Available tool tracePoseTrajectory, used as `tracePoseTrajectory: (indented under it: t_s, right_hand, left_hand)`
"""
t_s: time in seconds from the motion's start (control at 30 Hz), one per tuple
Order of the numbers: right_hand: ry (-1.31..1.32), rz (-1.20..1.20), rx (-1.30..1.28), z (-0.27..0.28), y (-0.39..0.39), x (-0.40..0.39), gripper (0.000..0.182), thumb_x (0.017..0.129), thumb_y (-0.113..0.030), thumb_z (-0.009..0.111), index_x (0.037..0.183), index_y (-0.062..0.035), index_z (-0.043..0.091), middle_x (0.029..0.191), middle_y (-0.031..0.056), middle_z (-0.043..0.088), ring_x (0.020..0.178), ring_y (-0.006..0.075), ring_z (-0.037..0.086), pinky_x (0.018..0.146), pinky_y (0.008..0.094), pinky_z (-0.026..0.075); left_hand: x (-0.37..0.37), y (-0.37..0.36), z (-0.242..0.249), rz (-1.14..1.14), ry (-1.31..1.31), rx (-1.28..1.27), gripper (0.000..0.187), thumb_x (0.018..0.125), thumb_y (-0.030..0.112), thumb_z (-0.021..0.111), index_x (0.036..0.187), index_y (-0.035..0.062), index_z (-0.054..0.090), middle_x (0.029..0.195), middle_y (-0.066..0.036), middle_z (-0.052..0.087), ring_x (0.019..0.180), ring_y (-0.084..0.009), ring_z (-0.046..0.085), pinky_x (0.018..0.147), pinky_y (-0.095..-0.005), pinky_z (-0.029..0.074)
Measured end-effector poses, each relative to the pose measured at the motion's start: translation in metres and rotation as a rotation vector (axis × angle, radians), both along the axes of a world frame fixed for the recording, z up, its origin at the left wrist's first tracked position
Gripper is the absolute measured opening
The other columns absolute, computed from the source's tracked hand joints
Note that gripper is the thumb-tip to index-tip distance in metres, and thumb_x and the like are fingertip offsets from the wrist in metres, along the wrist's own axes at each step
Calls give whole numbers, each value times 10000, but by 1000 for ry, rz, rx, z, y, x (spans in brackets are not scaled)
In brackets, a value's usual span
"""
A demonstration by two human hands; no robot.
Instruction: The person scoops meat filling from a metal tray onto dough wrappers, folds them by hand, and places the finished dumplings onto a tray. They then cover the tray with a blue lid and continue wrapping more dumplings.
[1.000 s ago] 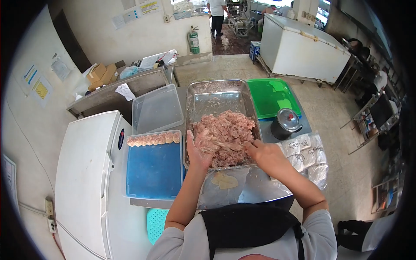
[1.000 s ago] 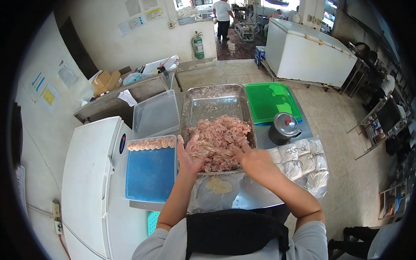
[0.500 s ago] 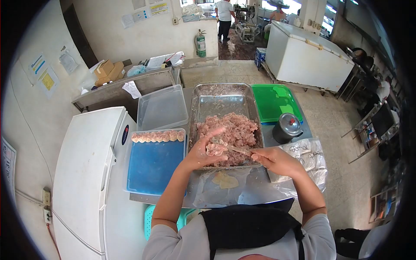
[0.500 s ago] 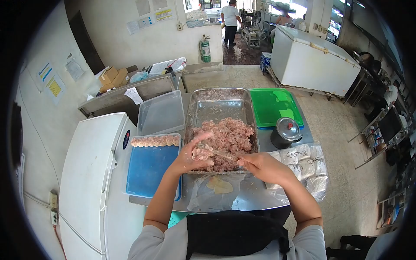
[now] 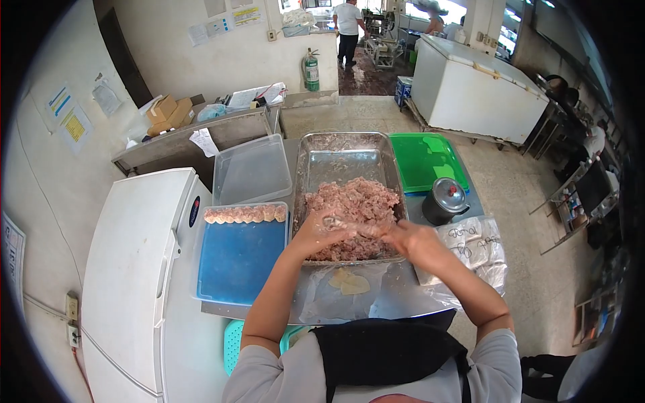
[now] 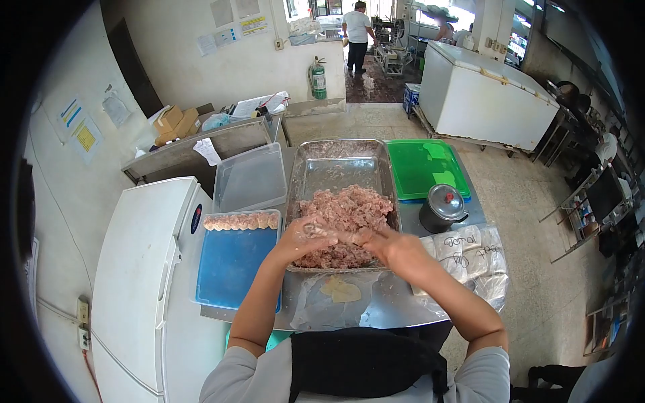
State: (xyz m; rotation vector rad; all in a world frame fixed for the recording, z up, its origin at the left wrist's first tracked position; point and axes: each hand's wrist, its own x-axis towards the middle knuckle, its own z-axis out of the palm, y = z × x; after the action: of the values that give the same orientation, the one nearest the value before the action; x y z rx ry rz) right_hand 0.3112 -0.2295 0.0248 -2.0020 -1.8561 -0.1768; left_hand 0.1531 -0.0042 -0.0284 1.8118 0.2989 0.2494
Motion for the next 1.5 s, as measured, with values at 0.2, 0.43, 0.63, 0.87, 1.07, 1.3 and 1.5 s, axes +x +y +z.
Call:
tracePoseTrajectory:
  t_s: [0.2,0.43,0.63,0.87,1.07,1.3,1.5]
  right_hand:
    - [264,-25,20,38,-8,29,268,891,-230,628,1076,-40,666,814,151,623,718,348,619,633,399,497]
    - [220,83,-104,22,3,14,256,912,-260,598,1041,-46,654,803,140,621,712,339,623,621,428,492]
    - [-13,44,-51,12,8,12,262,861,-235,647,1064,-72,665,765,108,611,675,312,625,574,418,486]
    - [256,88,-95,21,8,16,260,898,-204,609,1102,-48,647,904,163,639,812,356,635,675,414,510]
    - [475,-25,-35,-66,30,31,301,932,-240,568,1162,-51,610,1041,193,642,944,383,619,812,425,504]
    - [573,-218,109,-138,32,38,261,909,-205,596,1057,3,648,1022,182,664,931,354,640,796,393,512]
    - [569,-244,151,-136,30,36,248,898,-200,615,1047,-7,656,1005,172,671,898,341,654,773,383,522]
  left_hand:
    - [-7,-15,20,220,-355,279,402,735,218,822,1052,44,648,957,-41,658,871,-139,607,813,-297,486]
    - [-9,5,4,-42,-7,225,395,723,240,827,1027,49,663,929,-35,660,871,-128,595,796,-296,468]
    - [-8,7,2,-27,-89,111,415,724,268,820,1011,29,639,914,-44,672,836,-125,600,767,-303,473]
    - [-10,-1,4,102,-164,62,326,749,221,808,957,43,630,815,-47,642,782,-99,589,749,-289,475]
    - [-39,34,-20,197,-115,11,475,693,240,848,1047,42,600,1005,-61,632,946,-141,587,834,-312,458]
    - [-124,98,-75,729,195,628,556,700,200,796,1181,42,567,1103,-156,609,981,-311,590,867,-400,470]
    - [-92,79,-89,689,281,508,808,726,156,766,1428,116,368,1069,-186,595,918,-338,587,812,-400,484]
